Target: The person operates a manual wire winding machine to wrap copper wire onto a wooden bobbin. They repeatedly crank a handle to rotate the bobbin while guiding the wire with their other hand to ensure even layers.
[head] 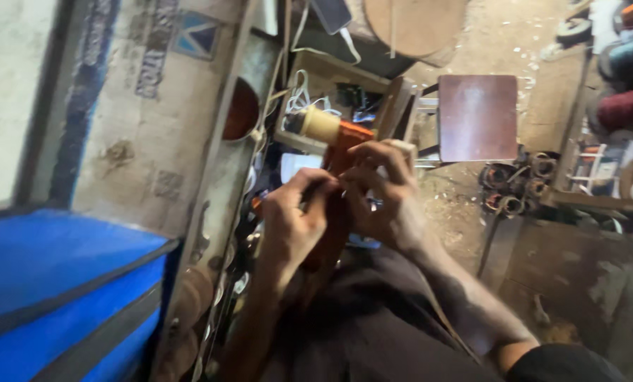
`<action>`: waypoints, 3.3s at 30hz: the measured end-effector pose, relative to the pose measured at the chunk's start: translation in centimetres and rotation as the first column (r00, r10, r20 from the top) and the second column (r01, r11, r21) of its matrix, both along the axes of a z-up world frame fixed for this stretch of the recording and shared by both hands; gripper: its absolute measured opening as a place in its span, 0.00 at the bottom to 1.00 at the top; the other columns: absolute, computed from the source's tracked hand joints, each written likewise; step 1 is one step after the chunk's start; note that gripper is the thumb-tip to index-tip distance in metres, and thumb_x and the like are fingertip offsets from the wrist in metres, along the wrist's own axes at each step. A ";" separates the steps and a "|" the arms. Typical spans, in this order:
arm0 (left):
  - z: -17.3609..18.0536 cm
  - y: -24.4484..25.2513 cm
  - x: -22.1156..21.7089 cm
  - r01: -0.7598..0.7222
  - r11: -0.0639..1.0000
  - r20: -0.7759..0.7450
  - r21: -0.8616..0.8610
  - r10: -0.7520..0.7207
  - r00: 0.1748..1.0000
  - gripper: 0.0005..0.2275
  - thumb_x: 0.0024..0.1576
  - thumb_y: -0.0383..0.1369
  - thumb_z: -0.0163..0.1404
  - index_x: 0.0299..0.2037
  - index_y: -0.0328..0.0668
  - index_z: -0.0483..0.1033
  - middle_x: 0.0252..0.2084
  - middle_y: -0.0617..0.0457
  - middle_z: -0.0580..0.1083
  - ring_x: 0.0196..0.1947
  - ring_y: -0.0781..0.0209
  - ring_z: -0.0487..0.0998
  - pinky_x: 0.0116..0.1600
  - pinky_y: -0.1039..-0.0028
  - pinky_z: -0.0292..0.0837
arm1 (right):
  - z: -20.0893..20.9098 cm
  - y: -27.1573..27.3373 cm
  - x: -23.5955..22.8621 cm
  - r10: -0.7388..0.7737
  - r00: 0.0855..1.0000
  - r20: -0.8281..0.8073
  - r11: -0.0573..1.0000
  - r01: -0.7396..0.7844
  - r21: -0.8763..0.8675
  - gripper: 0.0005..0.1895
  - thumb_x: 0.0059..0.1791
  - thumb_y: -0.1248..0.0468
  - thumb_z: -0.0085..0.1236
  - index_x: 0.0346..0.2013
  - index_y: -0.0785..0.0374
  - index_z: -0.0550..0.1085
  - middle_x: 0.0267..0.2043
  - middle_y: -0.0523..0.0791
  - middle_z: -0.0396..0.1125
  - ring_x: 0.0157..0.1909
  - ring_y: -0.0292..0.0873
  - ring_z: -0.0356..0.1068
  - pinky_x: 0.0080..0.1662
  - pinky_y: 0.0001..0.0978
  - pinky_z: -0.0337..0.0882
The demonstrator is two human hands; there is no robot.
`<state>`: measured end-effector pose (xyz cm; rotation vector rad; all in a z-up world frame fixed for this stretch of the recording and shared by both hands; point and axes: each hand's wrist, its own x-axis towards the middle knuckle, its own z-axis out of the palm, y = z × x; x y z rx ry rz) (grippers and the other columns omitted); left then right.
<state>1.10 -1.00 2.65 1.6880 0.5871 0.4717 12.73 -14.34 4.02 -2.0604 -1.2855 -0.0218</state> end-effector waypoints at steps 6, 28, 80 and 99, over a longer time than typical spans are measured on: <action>-1.2 -0.4 -1.4 0.069 0.988 0.078 0.141 -0.081 0.994 0.09 0.54 0.28 0.61 0.43 0.37 0.84 0.50 0.40 0.78 0.48 0.48 0.81 0.52 0.68 0.77 | 0.6 0.5 3.2 0.021 1.000 -0.003 0.998 -0.021 -0.061 0.09 0.50 0.66 0.67 0.44 0.62 0.78 0.55 0.47 0.71 0.63 0.48 0.64 0.65 0.49 0.61; -13.8 -8.9 -15.0 -0.005 0.841 -0.255 -0.541 -0.158 0.954 0.33 0.67 0.55 0.27 0.68 0.32 0.64 0.58 0.38 0.73 0.51 0.45 0.73 0.59 0.60 0.68 | -0.6 3.8 5.9 0.152 0.988 0.027 0.937 -0.135 -0.321 0.16 0.63 0.63 0.42 0.43 0.69 0.77 0.43 0.55 0.72 0.64 0.62 0.61 0.63 0.53 0.62; -24.4 -11.4 -25.6 -0.092 0.967 -0.026 -0.238 0.088 0.996 0.23 0.68 0.49 0.41 0.29 0.36 0.68 0.23 0.61 0.60 0.27 0.72 0.61 0.31 0.71 0.59 | -7.3 -13.8 0.1 -0.610 0.723 0.324 0.781 0.618 0.088 0.28 0.64 0.57 0.41 0.20 0.59 0.65 0.16 0.45 0.60 0.18 0.42 0.59 0.27 0.39 0.56; -26.4 -13.2 -27.4 -0.188 0.968 -0.115 -0.168 0.170 0.979 0.26 0.66 0.54 0.42 0.27 0.38 0.63 0.23 0.60 0.56 0.25 0.69 0.59 0.30 0.69 0.58 | -22.9 -17.1 -1.8 -0.678 0.720 -0.146 0.697 0.568 -0.438 0.13 0.47 0.57 0.52 0.34 0.64 0.77 0.27 0.56 0.72 0.31 0.58 0.76 0.36 0.47 0.72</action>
